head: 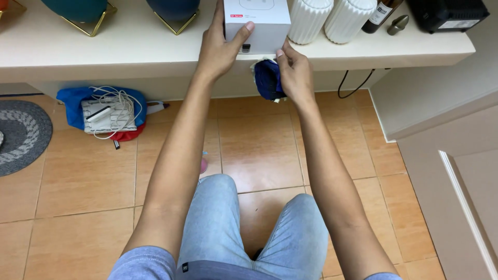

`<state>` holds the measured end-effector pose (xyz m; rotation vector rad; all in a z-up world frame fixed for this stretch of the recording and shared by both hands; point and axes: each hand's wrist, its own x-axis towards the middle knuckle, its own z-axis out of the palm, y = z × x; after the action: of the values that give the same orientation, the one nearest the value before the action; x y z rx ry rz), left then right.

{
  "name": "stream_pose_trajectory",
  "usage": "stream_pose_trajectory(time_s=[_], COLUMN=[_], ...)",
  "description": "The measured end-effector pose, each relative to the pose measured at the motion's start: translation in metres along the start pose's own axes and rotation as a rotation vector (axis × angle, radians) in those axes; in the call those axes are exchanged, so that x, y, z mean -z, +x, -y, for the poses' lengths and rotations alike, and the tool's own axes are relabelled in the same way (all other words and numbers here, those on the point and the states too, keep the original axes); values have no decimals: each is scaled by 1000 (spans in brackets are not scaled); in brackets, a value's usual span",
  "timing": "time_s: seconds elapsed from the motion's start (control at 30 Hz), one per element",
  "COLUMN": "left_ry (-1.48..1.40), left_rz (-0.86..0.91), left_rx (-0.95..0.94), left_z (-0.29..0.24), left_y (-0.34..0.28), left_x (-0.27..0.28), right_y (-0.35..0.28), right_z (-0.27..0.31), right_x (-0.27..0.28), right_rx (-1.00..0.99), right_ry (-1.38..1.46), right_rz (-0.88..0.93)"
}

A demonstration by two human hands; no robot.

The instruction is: Organizing and cleaning decorative items, bottles, and a box on a shelf.

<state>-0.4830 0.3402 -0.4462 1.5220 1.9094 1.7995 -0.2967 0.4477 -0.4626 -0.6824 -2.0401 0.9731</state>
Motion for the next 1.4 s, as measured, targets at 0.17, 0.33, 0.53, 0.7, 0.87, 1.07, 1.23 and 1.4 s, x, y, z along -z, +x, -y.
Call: stream_pose_trajectory(time_s=[0.17,0.33,0.53,0.7,0.87,1.07,1.23,1.4], left_ry=[69,113,287,359,358,372,400,402], left_rz=[2,-35,-138,-134,-148,-121,-153,-146], left_rx=[28,17,-115,-52,-73,-21,-35,-41], left_z=[0,-10,-18,-21,-23,-23,-27,-33], left_y=[5,2,-13,-14,-15,-16,-19,-20], left_x=[5,7,10,9,9,6,7,8], right_y=[1,2,-2,-1,-3,-3,-7,-2], right_z=[49,44,31,30,46,26,43,25], right_x=[5,3,-4,-5,-4,-5,0,1], right_rx=[-255,-240,-184,-199,-268,-212,-189,-178], right_ry=[-252,-332,-291,-261,-255,-230,-207,-239], right_rz=[15,-62,-154,-173,-152,-167,-133,-77])
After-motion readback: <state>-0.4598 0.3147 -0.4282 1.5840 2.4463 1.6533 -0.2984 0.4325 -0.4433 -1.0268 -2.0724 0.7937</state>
